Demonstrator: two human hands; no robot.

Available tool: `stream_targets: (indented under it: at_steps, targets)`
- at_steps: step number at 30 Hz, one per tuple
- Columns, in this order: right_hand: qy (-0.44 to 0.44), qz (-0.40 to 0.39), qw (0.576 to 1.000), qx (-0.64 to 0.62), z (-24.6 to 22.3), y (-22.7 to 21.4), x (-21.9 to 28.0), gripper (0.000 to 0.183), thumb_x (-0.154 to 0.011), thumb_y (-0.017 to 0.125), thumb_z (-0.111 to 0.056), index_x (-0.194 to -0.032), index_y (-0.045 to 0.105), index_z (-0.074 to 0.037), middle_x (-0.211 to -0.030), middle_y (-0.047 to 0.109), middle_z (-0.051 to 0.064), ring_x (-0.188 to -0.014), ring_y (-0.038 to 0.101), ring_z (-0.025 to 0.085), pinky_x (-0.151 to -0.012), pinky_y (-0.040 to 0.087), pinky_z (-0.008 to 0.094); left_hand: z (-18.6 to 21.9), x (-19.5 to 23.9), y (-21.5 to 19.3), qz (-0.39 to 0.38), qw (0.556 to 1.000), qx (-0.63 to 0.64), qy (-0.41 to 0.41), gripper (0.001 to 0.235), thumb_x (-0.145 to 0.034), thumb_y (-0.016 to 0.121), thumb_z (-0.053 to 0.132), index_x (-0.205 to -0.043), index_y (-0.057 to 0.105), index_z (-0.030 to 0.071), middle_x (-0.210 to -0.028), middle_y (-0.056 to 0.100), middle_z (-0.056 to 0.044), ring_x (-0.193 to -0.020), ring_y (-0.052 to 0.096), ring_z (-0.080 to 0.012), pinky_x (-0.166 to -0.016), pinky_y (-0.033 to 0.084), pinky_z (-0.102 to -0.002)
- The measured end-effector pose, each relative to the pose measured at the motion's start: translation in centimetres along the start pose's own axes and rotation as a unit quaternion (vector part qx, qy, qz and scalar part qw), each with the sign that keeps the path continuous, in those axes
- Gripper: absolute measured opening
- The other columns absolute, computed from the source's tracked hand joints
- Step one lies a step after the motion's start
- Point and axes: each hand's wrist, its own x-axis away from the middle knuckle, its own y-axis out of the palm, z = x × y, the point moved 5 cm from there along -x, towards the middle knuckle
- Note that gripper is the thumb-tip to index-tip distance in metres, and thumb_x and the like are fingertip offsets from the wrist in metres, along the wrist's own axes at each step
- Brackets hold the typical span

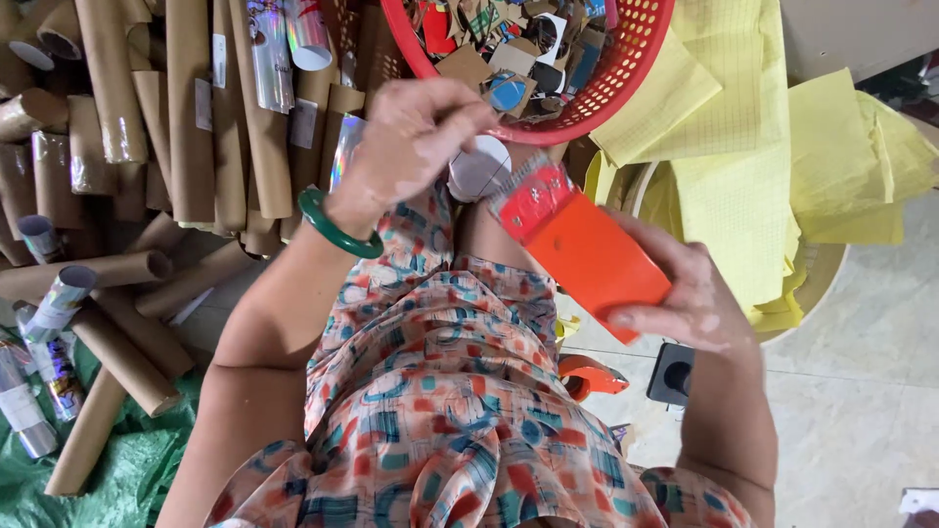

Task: The person seals the ends of cardboard tubes by hand and using a tape dispenser. The person places cardboard circles into the ends of the tubes and applies packing tape to secure them, handling multiple tubes and circular cardboard inserts.

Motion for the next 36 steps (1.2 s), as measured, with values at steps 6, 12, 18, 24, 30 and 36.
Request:
stream_targets:
  at_steps: [6,12,18,24,30,36]
  targets:
    - [0.033,-0.075,0.996,-0.031,3.4,-0.2,2.1,0.09,-0.068,0.078,-0.038,-0.145,0.054,0.003,-0.108,0.078,0.018,-0.097,0.078,0.026,-0.09,0.055,0.037,-5.9,0.5,-3.9,0.094,0.99,-0.051,-0.087,0.019,-0.107,0.065,0.016,-0.097,0.075,0.002,-0.081,0.075,-0.004,-0.068,0.071,-0.0079,-0.06,0.053,-0.022]
    - [0.267,-0.094,0.951,0.129,7.0,3.1,-2.2,0.089,-0.071,0.076,-0.054,-0.149,0.056,-0.015,-0.094,0.077,0.016,-0.072,0.076,0.03,-0.071,0.061,0.037,-11.1,2.4,3.0,0.057,0.978,-0.202,-0.012,0.014,-0.095,0.072,0.013,-0.098,0.081,0.003,-0.095,0.077,-0.014,-0.093,0.071,-0.0287,-0.083,0.057,-0.041]
    - [0.147,-0.11,0.972,0.147,4.9,3.0,-5.7,0.084,-0.073,0.075,-0.058,-0.143,0.057,-0.016,-0.104,0.077,0.015,-0.09,0.075,0.031,-0.086,0.057,0.04,-5.2,3.8,2.9,0.136,0.927,-0.344,0.058,0.04,-0.1,0.076,0.005,-0.133,0.058,-0.005,-0.147,0.052,-0.025,-0.131,0.056,-0.0443,-0.111,0.046,-0.049]
    - [0.064,-0.149,0.941,0.296,2.3,3.6,-5.8,0.082,-0.074,0.08,-0.056,-0.141,0.057,-0.014,-0.116,0.073,0.019,-0.085,0.067,0.039,-0.081,0.051,0.048,-1.8,4.0,6.3,0.195,0.967,-0.087,0.137,0.065,-0.076,0.093,0.021,-0.125,0.055,0.006,-0.12,0.061,-0.015,-0.109,0.065,-0.031,-0.095,0.058,-0.039]
    - [0.009,-0.067,0.835,0.546,-0.4,3.0,-4.4,0.092,-0.075,0.075,-0.066,-0.147,0.055,-0.012,-0.087,0.071,0.018,-0.075,0.071,0.031,-0.069,0.058,0.042,-1.4,2.3,4.4,0.164,0.968,-0.13,0.137,0.041,-0.082,0.084,0.007,-0.117,0.063,0.009,-0.112,0.065,-0.01,-0.099,0.07,-0.0248,-0.086,0.062,-0.036]
    - [0.039,-0.032,0.951,0.306,2.0,0.5,-2.0,0.081,-0.073,0.079,-0.052,-0.139,0.059,-0.01,-0.103,0.075,0.017,-0.084,0.075,0.03,-0.073,0.06,0.04,5.1,-0.6,-1.4,0.02,0.978,-0.023,0.205,0.036,-0.082,0.085,0.005,-0.112,0.066,0.005,-0.11,0.068,-0.009,-0.104,0.07,-0.0241,-0.092,0.059,-0.034]
